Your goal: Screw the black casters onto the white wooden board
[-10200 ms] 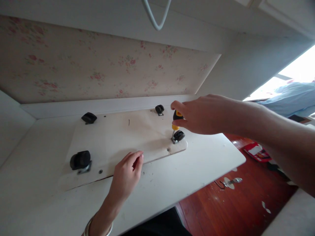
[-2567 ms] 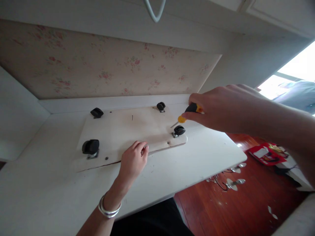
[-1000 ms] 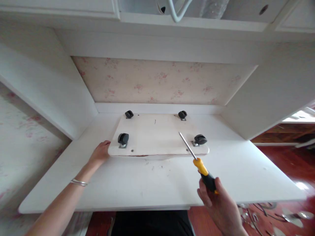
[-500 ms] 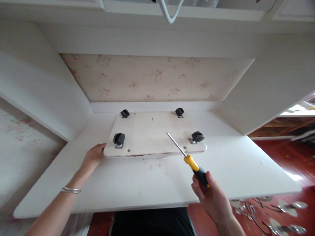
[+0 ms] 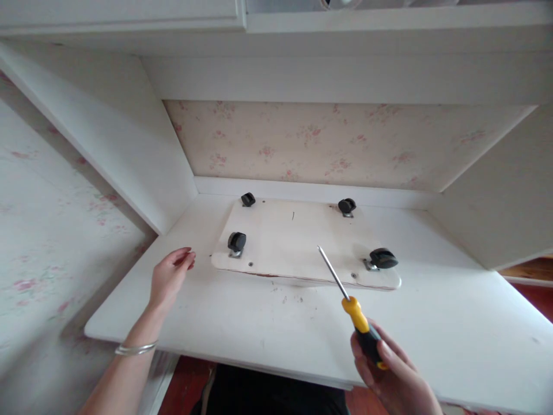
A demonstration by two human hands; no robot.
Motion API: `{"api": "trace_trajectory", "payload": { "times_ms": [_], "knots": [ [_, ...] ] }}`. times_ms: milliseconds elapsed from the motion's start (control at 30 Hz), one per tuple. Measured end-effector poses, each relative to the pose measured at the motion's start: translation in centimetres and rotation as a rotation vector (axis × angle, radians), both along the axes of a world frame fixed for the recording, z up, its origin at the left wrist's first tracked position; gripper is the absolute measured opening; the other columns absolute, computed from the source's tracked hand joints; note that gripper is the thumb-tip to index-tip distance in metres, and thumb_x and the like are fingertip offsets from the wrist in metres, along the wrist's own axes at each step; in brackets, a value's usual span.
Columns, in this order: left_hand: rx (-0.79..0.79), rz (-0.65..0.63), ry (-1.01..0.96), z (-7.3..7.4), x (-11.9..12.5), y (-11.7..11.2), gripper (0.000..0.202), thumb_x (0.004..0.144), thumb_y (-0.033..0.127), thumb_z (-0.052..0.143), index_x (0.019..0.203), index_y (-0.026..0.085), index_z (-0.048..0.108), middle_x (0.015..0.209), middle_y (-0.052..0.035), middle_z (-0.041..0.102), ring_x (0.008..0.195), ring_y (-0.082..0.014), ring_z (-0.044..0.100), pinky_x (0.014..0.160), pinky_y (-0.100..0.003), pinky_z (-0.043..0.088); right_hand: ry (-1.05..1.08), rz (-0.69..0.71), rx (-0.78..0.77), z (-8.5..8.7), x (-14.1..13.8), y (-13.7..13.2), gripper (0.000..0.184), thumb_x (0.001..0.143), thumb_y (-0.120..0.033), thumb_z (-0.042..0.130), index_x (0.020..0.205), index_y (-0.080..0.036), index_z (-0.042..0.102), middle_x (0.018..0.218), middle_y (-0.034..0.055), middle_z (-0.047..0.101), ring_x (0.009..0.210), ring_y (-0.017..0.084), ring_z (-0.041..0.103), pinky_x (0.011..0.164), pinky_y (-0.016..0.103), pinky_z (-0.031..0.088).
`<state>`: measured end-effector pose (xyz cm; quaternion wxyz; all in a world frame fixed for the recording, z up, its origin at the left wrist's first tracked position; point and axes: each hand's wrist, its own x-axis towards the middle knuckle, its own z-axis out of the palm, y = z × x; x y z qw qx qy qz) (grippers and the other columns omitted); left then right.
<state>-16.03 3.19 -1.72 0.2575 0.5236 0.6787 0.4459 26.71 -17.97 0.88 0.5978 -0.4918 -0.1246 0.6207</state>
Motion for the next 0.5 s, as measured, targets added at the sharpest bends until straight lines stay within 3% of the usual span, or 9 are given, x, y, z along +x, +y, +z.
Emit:
{"api": "trace_trajectory", "payload": {
  "times_ms": [100,200,333,500],
  "knots": [
    [0.051,0.058,-0.626,2.4,2.4,-3.4,0.042,0.064,0.039,0.087,0.096,0.017,0.071,0.084,-0.0016,0.072,0.070,-0.0118,0.063,0.068,-0.022,0.052,-0.059,0.138,0.029,0.9,-2.2,0.4,0.045,0.078,-0.049,0.076,0.114,-0.023,0.069,0.080,0.0057,0.067,0.053,0.009,0.049,0.046,0.022,0.036],
    [0.005,0.002,-0.974,5.0,6.6,-6.4,0.039,0.058,0.027,0.093,0.090,0.017,0.073,0.078,0.0001,0.069,0.069,-0.0084,0.061,0.064,-0.016,0.052,-0.209,0.190,0.096,0.4,-3.3,1.0,0.047,0.080,-0.055,0.071,0.111,-0.021,0.069,0.068,0.0035,0.064,0.050,0.011,0.048,0.048,0.024,0.036],
    [-0.125,-0.123,-1.155,7.0,12.2,-8.4,0.035,0.061,0.026,0.093,0.089,0.017,0.075,0.077,-0.0004,0.068,0.064,-0.0069,0.059,0.060,-0.015,0.051,-0.557,0.296,0.183,-0.1,-2.4,1.0,0.049,0.081,-0.059,0.067,0.111,-0.020,0.073,0.065,0.0042,0.064,0.055,0.017,0.055,0.053,0.030,0.046],
    [-0.196,-0.193,-1.187,7.3,15.7,-8.8,0.032,0.063,0.026,0.093,0.089,0.018,0.075,0.077,0.0005,0.067,0.063,-0.0063,0.058,0.061,-0.016,0.051,-0.903,0.209,0.136,0.4,-0.8,-0.7,0.045,0.078,-0.059,0.069,0.106,-0.025,0.077,0.081,0.0078,0.072,0.062,0.021,0.061,0.057,0.031,0.052]
  ]
}}
